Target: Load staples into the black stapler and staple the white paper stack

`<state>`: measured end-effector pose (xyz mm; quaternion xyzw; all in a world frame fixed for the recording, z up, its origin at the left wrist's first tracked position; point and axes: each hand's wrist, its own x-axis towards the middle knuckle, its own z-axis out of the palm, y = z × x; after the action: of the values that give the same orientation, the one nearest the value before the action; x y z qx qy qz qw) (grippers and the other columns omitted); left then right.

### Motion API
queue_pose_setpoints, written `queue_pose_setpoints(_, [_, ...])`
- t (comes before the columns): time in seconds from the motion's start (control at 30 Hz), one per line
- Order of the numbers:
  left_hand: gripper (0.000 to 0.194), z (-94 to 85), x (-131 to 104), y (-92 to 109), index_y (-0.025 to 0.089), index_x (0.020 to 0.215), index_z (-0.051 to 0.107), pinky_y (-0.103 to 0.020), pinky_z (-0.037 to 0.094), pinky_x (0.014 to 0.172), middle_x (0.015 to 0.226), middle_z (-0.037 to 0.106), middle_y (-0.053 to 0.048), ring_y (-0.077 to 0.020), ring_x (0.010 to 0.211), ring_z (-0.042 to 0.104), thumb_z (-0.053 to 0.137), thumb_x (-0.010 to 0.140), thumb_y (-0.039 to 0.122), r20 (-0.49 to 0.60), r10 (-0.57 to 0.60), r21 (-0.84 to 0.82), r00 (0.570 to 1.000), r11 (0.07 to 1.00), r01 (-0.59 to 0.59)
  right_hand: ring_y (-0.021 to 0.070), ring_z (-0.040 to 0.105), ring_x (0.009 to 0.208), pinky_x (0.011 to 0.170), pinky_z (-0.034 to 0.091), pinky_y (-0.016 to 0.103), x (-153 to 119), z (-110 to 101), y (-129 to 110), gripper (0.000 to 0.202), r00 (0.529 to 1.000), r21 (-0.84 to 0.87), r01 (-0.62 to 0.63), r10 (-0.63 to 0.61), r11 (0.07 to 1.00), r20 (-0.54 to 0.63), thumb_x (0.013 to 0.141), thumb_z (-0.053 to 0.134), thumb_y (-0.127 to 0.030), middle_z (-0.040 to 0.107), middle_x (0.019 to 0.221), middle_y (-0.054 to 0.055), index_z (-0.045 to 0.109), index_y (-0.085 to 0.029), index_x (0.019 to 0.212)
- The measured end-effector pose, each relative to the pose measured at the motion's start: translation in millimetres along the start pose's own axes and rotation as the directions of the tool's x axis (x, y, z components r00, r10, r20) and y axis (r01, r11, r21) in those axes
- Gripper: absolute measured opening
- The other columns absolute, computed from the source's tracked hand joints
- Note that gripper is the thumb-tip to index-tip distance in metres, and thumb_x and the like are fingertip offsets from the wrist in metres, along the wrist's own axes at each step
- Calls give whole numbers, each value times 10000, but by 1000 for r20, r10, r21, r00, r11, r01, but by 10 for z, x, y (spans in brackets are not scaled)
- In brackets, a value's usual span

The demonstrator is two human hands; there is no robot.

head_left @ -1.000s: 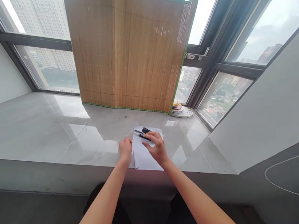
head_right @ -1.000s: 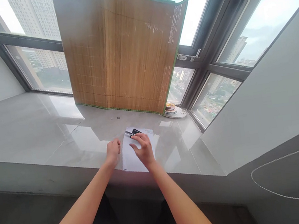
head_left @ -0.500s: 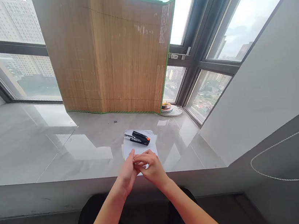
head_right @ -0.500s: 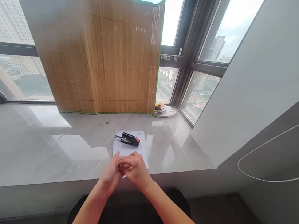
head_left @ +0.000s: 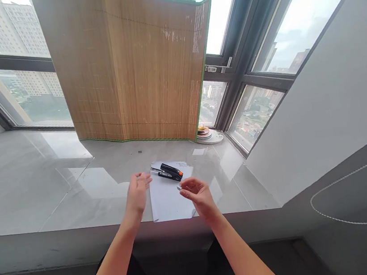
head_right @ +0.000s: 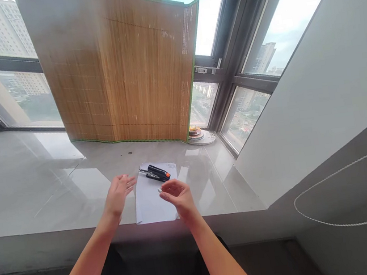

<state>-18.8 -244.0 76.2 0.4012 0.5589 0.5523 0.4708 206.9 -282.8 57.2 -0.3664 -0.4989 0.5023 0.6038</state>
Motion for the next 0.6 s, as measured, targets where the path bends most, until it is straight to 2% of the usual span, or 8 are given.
queue_pose_setpoints(0.03, [305,-101,188,-62,206,1255,613,-496,489,1134,1337,715,-191,-321,1293,668,537,1048,416,-70,152,264,986,956,-129,196,700,815,790,585,358,96,-81,19,331,998,41,-6,8,999,-54,718,982,-426,757,871,29,792,-240,916])
queue_pose_setpoints(0.07, [334,-207,365,-143,184,1300,615,-543,429,1188,1403,678,-218,-355,1391,594,519,1031,357,-119,263,504,957,847,-170,199,706,813,806,594,369,215,-183,42,353,994,67,-5,12,998,-110,702,986,-430,753,853,27,791,-237,925])
queue_pose_setpoints(0.13, [418,-402,651,-347,96,1343,629,-655,294,1247,1532,574,-291,-430,1506,455,507,1002,304,-115,328,825,938,557,-94,207,712,834,851,609,395,507,-445,103,406,972,68,8,9,998,-237,658,992,-446,763,880,41,789,-222,928])
queue_pose_setpoints(0.2, [481,-529,819,-556,48,1386,625,-727,241,1235,1595,496,-331,-476,1543,382,455,1024,316,-70,299,946,952,322,-32,213,708,839,887,609,412,820,-748,184,445,930,-17,18,-23,1000,-366,603,994,-454,754,861,46,780,-199,898])
queue_pose_setpoints(0.27, [535,-576,882,-708,45,1444,606,-752,247,1212,1621,454,-348,-505,1552,353,418,1042,345,-30,285,983,958,182,-24,226,705,858,889,607,427,1077,-1034,284,459,895,-117,-17,-37,993,-444,609,949,-490,747,872,53,765,-193,906])
queue_pose_setpoints(0.33, [559,-569,885,-781,57,1480,590,-748,269,1200,1615,456,-348,-507,1545,361,397,1049,357,-11,303,993,953,118,-26,234,680,822,833,593,427,1236,-1252,397,424,876,-280,-118,-33,953,-481,633,882,-532,723,826,53,745,-195,852])
queue_pose_setpoints(0.43, [559,-538,873,-799,67,1479,595,-730,294,1196,1586,490,-333,-496,1524,390,382,1053,360,-11,334,996,942,85,-18,262,662,875,876,558,449,1348,-1433,562,347,911,-490,-162,-61,857,-408,681,819,-499,739,911,78,780,-204,860])
queue_pose_setpoints(0.6, [556,-538,903,-831,72,1465,611,-731,315,1176,1564,506,-332,-503,1497,413,381,1048,358,-8,367,999,930,48,-10,260,660,1030,1024,505,432,1776,-1587,673,303,950,-897,-155,-188,413,-251,852,614,-298,720,1188,109,802,-220,1077])
